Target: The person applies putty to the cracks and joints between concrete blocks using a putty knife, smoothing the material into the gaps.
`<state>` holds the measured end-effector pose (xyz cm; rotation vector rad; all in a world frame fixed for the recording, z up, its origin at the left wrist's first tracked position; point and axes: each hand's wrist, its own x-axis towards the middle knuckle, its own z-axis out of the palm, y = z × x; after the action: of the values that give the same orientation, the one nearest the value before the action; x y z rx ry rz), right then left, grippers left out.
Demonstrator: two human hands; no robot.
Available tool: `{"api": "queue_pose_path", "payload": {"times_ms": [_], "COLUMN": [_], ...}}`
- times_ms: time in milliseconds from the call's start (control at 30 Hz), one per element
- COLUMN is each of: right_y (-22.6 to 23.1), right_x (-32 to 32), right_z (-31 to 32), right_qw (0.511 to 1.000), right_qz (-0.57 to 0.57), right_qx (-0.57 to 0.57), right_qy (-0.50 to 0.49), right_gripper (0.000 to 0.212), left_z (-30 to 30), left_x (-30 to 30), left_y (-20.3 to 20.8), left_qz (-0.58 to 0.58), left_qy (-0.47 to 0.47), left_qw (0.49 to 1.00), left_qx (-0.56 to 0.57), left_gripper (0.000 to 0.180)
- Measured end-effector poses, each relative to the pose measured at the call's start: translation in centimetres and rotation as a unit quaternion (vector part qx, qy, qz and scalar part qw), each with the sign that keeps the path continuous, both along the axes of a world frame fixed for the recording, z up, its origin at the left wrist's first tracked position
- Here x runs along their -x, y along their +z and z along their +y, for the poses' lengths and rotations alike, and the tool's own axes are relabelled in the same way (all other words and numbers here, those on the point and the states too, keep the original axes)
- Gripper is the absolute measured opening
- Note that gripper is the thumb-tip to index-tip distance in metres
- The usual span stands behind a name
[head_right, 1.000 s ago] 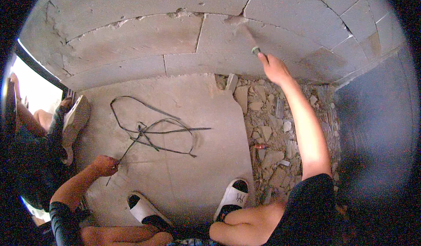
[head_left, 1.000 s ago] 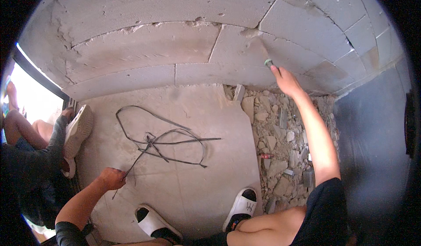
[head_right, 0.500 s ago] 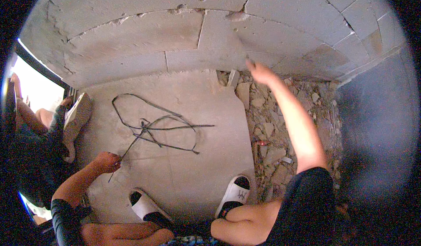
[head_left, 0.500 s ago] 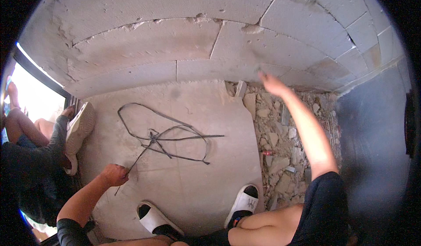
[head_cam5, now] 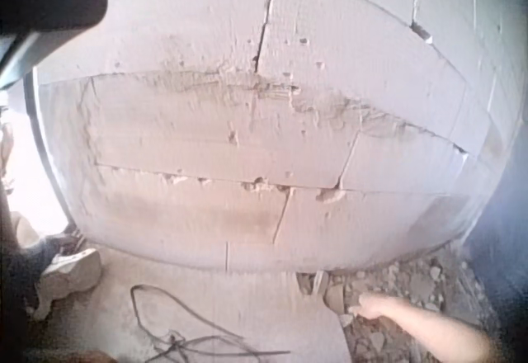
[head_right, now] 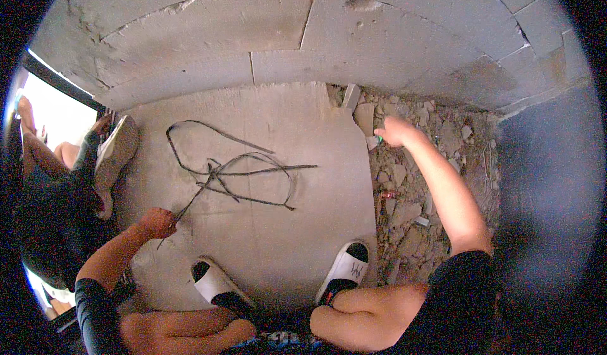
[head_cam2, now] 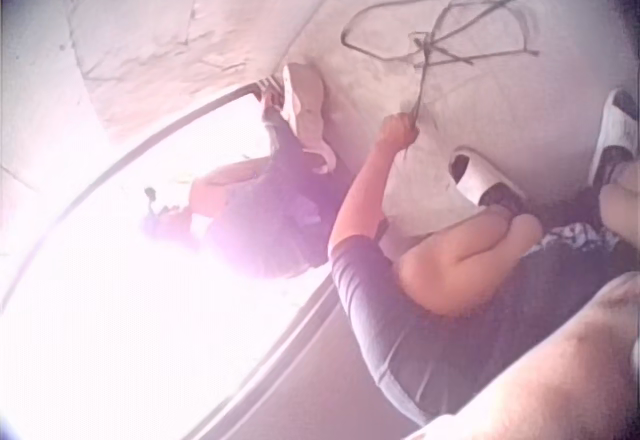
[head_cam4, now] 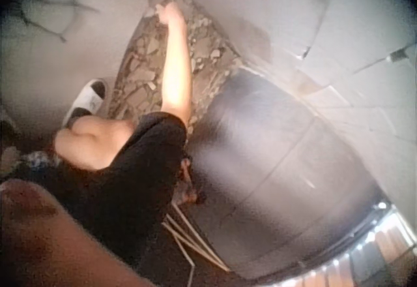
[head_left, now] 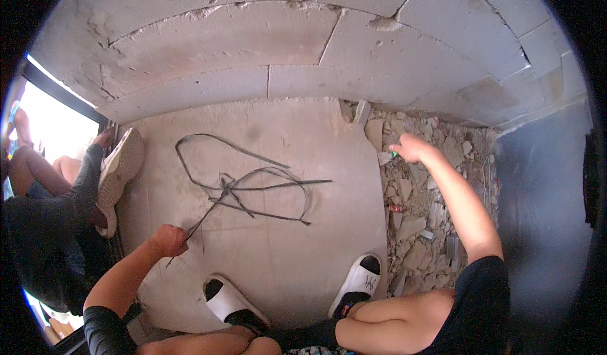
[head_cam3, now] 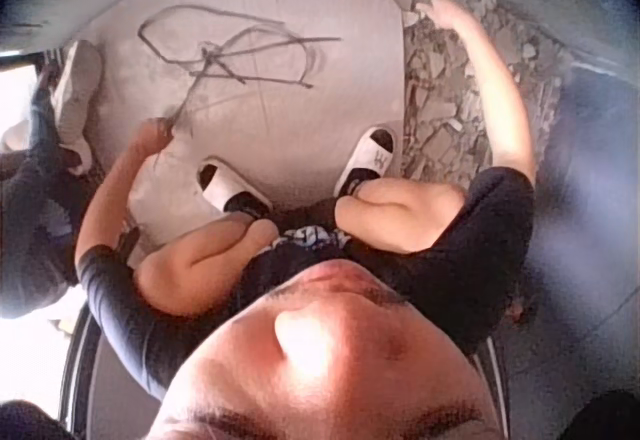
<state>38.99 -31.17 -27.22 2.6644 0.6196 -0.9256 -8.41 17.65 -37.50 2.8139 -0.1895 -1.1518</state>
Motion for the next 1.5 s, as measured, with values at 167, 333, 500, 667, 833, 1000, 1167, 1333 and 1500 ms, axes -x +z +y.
{"api": "queue_pose_path", "payload": {"times_ms": [167,333,500,667,833,1000,1167,1333,1500], "right_y": [1.3,2.0,-1.2,-0.5,-1.5,-4.9,-7.7,-7.6,-10.4], "right_x": [-1.9,-2.8,-4.5,-4.0,-2.0,-0.2,1.0,4.1,5.4], "right_z": [0.0,0.8,-2.3,-3.2,-1.9,0.4,-0.3,2.0,1.3], "right_qw": [0.967,0.856,0.979,0.887,0.889,0.909,0.906,0.907,0.966], "right_qz": [0.045,0.153,0.035,0.158,0.129,0.128,0.188,0.191,0.070], "right_qx": [-0.235,-0.418,-0.113,-0.278,-0.312,-0.248,-0.254,-0.232,-0.218], "right_qy": [-0.085,-0.261,-0.164,-0.334,-0.310,-0.310,-0.282,-0.295,-0.123], "right_gripper": [0.047,0.047,0.043,0.045,0.047,0.046,0.050,0.036,0.049], "left_z": [-0.3,-0.6,-1.3,-0.4,-0.4,-0.6,-1.4,-0.4,-0.4], "left_x": [-1.4,-1.8,-2.4,-1.3,-1.1,-1.5,-2.7,-1.1,-1.4], "left_y": [0.6,1.2,1.5,0.4,1.2,1.2,1.9,0.2,-0.3], "left_qz": [-0.015,0.003,0.005,-0.010,0.010,0.027,0.004,-0.003,-0.012], "left_qy": [-0.003,0.001,-0.004,-0.007,0.001,-0.002,0.008,0.010,0.008], "left_qw": [1.000,1.000,1.000,1.000,1.000,1.000,1.000,1.000,1.000], "left_qx": [0.025,0.005,0.002,0.018,-0.003,-0.002,0.008,0.014,0.024], "left_gripper": [0.023,0.022,0.021,0.021,0.023,0.024,0.024,0.024,0.024]}}
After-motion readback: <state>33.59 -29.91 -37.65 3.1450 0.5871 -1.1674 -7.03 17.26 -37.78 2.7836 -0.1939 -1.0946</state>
